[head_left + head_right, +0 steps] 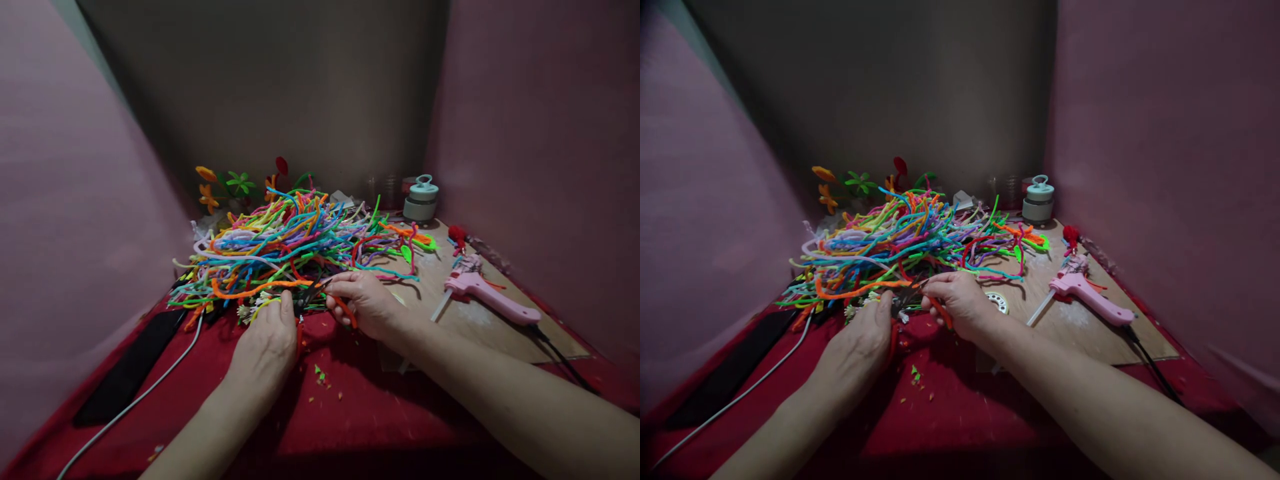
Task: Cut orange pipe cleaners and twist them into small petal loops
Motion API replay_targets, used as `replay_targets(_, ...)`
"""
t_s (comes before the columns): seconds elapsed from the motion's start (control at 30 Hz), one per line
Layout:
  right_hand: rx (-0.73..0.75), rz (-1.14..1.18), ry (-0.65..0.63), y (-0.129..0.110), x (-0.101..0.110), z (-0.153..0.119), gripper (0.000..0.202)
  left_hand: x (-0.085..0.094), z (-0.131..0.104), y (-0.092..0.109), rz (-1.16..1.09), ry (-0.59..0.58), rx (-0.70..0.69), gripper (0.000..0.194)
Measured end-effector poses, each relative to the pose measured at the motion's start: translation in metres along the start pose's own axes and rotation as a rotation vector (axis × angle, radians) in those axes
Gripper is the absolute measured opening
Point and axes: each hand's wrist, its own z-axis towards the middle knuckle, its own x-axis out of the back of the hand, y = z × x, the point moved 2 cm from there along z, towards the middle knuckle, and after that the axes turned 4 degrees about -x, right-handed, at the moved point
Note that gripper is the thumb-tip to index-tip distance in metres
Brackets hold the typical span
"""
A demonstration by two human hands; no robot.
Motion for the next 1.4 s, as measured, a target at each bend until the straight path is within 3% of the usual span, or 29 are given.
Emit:
replay_targets(0.47, -0.021, -0.041, -0.048, 0.000, -0.001, -0.001, 0.012, -0.004, -0.005, -0.007, -0.026, 0.028, -0.069, 0.041)
replay_targets(0.67, -0.061, -0.049, 0.015, -0.001, 0.000, 0.001, 0.010, -0.014, -0.005, -0.009, -0.132, 0.058, -0.048, 0.040)
replay_targets(0.77, -0.058, -0.022, 0.022, -0.002, 0.002, 0.002, 0.008, -0.018, -0.009, -0.017, -0.306, 0.226, 0.038, 0.039)
replay_targets(0.9, -0.042, 0.061, -0.037, -0.002, 0.001, 0.004, 0.012, -0.012, -0.013, -0.031, -0.768, 0.432, 0.382, 0.041)
replay_targets(1.07, -0.036, 0.070, -0.102, 0.000, -0.001, 0.001, 0.021, -0.007, -0.004, -0.026, -1.417, 0.440, 0.510, 0.043)
replay_targets(1.23, -0.043, 0.041, -0.104, 0.001, -0.001, 0.001, 0.022, -0.001, 0.003, -0.016, -1.598, 0.448, 0.501, 0.046)
replay_targets(1.4, -0.020, -0.013, -0.143, 0.002, -0.004, -0.001, 0.023, 0.015, 0.011, -0.020, -1.755, 0.496, 0.600, 0.043)
